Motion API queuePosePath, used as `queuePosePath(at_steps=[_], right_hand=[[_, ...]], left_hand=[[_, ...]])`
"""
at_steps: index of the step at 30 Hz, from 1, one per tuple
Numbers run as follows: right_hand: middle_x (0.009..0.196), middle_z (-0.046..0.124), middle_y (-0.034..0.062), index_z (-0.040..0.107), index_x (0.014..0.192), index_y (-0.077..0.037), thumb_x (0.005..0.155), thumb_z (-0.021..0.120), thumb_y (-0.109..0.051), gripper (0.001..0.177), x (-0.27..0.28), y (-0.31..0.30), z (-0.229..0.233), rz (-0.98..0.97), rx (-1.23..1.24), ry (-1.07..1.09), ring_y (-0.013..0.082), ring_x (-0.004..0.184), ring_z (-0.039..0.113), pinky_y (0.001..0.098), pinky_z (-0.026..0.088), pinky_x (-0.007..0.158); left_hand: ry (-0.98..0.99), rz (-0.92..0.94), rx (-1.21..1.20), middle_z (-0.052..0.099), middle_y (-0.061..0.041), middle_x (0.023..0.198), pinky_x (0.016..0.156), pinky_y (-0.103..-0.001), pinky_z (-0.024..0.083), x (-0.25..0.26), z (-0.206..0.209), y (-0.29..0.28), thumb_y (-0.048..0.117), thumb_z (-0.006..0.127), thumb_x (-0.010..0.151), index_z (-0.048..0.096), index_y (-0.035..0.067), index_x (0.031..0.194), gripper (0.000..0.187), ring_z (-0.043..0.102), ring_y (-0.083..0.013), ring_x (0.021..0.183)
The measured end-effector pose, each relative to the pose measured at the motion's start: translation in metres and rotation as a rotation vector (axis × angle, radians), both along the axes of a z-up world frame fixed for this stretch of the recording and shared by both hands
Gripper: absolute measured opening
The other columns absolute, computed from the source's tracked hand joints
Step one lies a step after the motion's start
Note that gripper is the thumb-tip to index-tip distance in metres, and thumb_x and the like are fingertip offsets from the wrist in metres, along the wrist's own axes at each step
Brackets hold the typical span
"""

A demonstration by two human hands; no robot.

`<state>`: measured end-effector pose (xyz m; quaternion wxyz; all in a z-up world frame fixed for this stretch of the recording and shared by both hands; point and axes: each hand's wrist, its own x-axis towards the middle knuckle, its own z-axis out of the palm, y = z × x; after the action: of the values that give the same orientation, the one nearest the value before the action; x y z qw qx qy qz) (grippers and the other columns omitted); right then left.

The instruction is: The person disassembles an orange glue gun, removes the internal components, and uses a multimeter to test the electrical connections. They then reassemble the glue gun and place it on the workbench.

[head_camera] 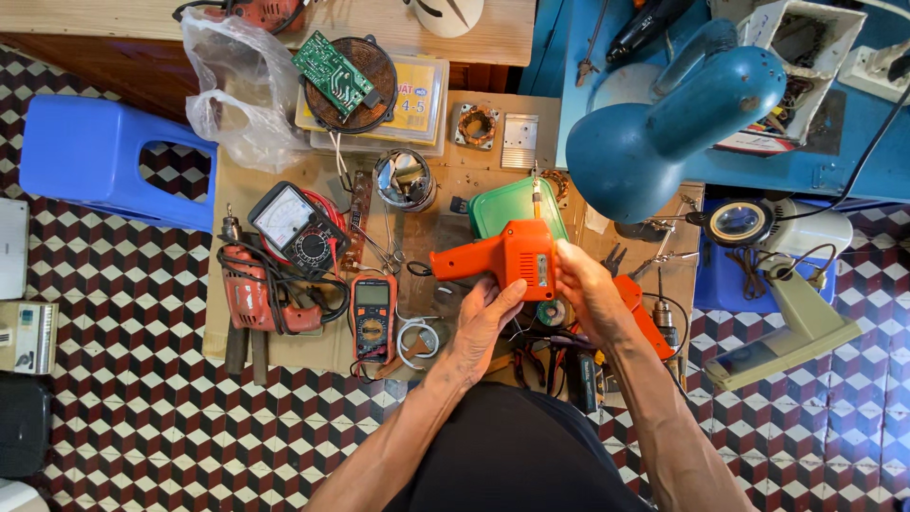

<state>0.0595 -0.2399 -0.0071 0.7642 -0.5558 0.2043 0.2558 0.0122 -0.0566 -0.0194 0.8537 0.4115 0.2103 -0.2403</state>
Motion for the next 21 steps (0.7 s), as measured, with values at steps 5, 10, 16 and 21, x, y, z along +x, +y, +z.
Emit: queuePosePath(at_steps=[5, 10, 16, 21], right_hand=[[0.117, 0.072, 0.0071, 0.064, 0.131, -0.001, 0.086, 0.076, -0.028, 0.054, 0.009, 0.007, -0.002, 0.006, -0.132, -0.105, 0.0126, 0.104, 0.067, 0.0286, 0.053, 0.092], [0.11, 0.072, 0.0051, 0.072, 0.125, 0.0, 0.088, 0.077, -0.028, 0.046, 0.024, 0.003, 0.005, 0.068, -0.175, -0.135, 0.0131, 0.098, 0.061, 0.0271, 0.049, 0.086], [0.105, 0.073, 0.0011, 0.072, 0.125, -0.005, 0.081, 0.077, -0.035, 0.053, 0.043, -0.014, 0.021, 0.239, -0.307, -0.173, 0.0099, 0.093, 0.064, 0.0262, 0.049, 0.08], [0.102, 0.07, 0.0013, 0.072, 0.129, -0.005, 0.082, 0.078, -0.037, 0.058, 0.053, -0.011, 0.023, 0.3, -0.295, -0.182, 0.0112, 0.084, 0.057, 0.0268, 0.044, 0.072]], left_hand=[[0.007, 0.049, -0.002, 0.059, -0.008, 0.136, 0.108, -0.032, 0.045, 0.003, -0.003, -0.012, 0.032, 0.077, 0.089, 0.05, 0.004, 0.142, 0.066, 0.055, -0.0164, 0.125], [-0.069, -0.145, 0.231, 0.062, -0.011, 0.14, 0.103, -0.029, 0.049, 0.001, 0.007, -0.001, 0.034, 0.073, 0.091, 0.051, 0.004, 0.145, 0.066, 0.06, -0.0145, 0.126], [-0.271, -0.127, 1.006, 0.078, -0.009, 0.113, 0.081, -0.027, 0.06, 0.007, 0.04, 0.076, 0.039, 0.056, 0.099, 0.071, 0.012, 0.128, 0.043, 0.074, -0.0136, 0.095], [-0.213, -0.459, 0.727, 0.072, -0.005, 0.105, 0.083, -0.027, 0.05, 0.038, 0.025, 0.108, 0.041, 0.06, 0.101, 0.072, 0.003, 0.125, 0.046, 0.063, -0.0116, 0.096]])
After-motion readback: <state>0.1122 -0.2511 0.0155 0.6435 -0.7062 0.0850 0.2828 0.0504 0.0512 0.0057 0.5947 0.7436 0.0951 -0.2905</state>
